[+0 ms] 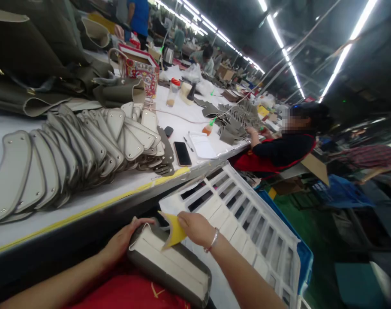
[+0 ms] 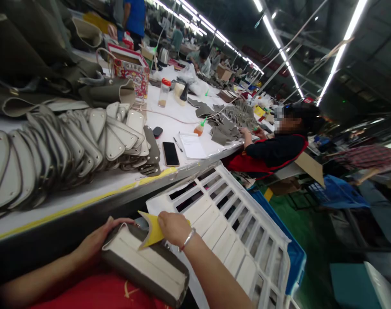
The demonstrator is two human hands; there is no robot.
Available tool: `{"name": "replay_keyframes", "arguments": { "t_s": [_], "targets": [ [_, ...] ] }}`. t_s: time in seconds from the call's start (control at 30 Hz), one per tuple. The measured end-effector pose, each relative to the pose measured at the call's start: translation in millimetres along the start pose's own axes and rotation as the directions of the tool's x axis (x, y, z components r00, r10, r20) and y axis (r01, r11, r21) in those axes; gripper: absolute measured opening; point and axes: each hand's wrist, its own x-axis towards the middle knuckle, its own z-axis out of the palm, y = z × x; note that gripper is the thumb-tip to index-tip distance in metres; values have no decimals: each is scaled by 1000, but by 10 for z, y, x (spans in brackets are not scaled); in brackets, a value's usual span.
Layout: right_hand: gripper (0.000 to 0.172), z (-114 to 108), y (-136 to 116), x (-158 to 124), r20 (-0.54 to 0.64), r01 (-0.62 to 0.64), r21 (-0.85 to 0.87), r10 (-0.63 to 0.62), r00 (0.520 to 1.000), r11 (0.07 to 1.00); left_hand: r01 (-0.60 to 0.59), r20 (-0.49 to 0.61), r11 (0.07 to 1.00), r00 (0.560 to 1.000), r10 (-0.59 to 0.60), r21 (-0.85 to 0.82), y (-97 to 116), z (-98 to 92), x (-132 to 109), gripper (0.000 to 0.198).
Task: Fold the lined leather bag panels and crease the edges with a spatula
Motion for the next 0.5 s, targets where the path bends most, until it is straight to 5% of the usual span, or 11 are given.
{"name": "replay_keyframes", "arguments": {
  "t_s": [0.07, 0.23, 0.5],
  "targets": [
    [45, -9, -140, 245, -100, -2, -155, -14, 995, 988, 28, -17, 994, 999, -30, -101, -39, 66, -24, 66],
    [50, -6, -357, 697, -197, 220, -347, -300, 933, 912, 136, 22, 929, 990, -137, -345, -15, 114, -33, 77],
    [57, 77, -524, 1062, -147, 556, -412, -655, 741, 722, 295, 136, 616, 946, -293, -730, 53, 96, -16, 83]
  ]
}}
